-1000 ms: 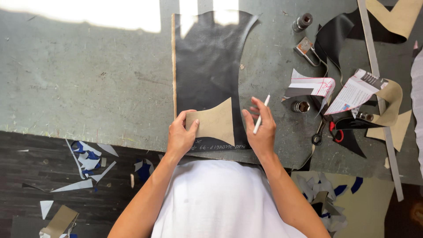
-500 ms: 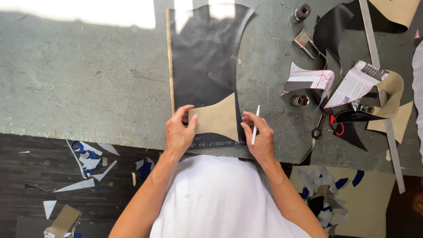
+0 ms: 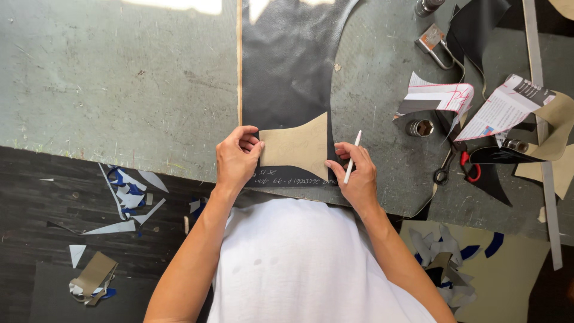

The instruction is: The person uses shears to cut a black leather sheet along a paper template secured with weights. They adjust the template, cut the leather, mark the cut piece with a white pen, and then position a second template on the remaining leather.

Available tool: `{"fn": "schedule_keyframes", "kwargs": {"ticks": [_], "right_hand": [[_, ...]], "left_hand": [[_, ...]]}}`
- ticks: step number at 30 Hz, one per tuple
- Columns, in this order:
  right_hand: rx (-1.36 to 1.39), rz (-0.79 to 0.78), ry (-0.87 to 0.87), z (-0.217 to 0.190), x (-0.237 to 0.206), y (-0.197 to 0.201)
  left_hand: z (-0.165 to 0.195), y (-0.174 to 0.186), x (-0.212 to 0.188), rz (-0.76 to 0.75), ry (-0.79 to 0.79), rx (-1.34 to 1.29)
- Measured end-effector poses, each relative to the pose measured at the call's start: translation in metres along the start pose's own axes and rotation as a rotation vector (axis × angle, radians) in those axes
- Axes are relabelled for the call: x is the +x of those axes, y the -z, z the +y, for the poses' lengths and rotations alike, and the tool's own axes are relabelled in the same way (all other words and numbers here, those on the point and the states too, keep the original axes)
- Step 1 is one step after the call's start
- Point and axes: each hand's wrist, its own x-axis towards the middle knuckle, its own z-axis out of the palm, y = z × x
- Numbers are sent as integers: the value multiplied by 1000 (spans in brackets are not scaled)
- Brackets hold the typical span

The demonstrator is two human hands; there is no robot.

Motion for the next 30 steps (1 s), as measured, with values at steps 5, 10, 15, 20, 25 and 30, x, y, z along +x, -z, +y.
{"fn": "schedule_keyframes", "kwargs": {"ticks": [5, 10, 15, 20, 25, 30], "right_hand": [[31, -15, -23, 1, 0, 0], [24, -33, -31, 4, 0, 0], [-4, -36, -12, 4, 1, -1], [-24, -23, 17, 1, 0, -4], [-65, -53, -24, -2, 1, -6], [-61, -31, 6, -1, 2, -6]], "left_hand": [[4, 1, -1, -2, -5, 9], [8, 0, 0, 8, 5, 30], [9, 0, -2, 25, -9, 27], [10, 2, -2, 34, -4, 3], [11, 7, 2, 9, 26, -48], [10, 8, 2, 6, 35, -54]]}}
